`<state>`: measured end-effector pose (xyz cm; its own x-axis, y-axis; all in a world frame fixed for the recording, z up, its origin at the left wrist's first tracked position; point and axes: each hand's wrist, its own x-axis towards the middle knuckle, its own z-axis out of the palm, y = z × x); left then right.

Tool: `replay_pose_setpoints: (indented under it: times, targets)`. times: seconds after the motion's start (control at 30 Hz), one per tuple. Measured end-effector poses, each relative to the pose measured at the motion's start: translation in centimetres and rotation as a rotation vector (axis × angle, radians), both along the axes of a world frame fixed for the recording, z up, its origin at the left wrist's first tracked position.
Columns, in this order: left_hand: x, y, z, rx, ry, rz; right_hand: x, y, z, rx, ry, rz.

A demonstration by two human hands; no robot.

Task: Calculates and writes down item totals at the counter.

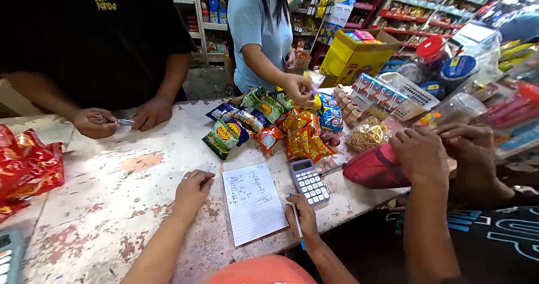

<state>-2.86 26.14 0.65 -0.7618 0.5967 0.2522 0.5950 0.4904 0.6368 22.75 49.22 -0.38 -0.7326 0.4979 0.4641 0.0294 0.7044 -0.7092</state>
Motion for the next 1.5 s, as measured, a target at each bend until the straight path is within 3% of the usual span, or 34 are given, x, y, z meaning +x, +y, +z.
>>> replay_pose_setpoints:
  times: [0.13,0.27,0.4,0.67,0.87,1.0,1.17,1.4,1.5]
  targets:
    - [0.4,0.1,0.6,-0.047,-0.019,0.039,0.0,0.3,-0.2,-0.017,0.062,0.042]
    - [0.4,0.6,2.6,-0.208,-0.219,-0.022,0.4,0.2,0.4,-0.205,0.110,0.043]
    - [-0.2,1.2,3.8,-0.242,-0.342,-0.030,1.4,0.8,1.0,-0.341,0.126,0.080]
    - [-2.3,4.1,3.0,-0.205,-0.167,-0.150,3.0,3.2,-0.4,-0.083,0.138,0.095]
    - [-1.9,6.5,1.2,-0.111,-0.033,-0.258,3.2,3.6,-0.6,-0.201,0.171,0.201]
    - [-2.2,6.4,0.3,0.031,-0.073,-0.308,3.0,3.6,-0.3,-0.126,0.131,0.173]
    - [-2.5,6.3,0.5,0.167,-0.137,-0.191,2.3,2.6,-0.3,0.051,0.035,0.064]
    - [-2.7,6.7,0.9,0.213,-0.198,-0.139,1.9,1.4,0.1,0.068,-0.063,-0.092]
    - [-2.9,6.2,0.6,0.206,-0.207,-0.128,2.2,1.2,-0.3,0.014,-0.027,-0.068]
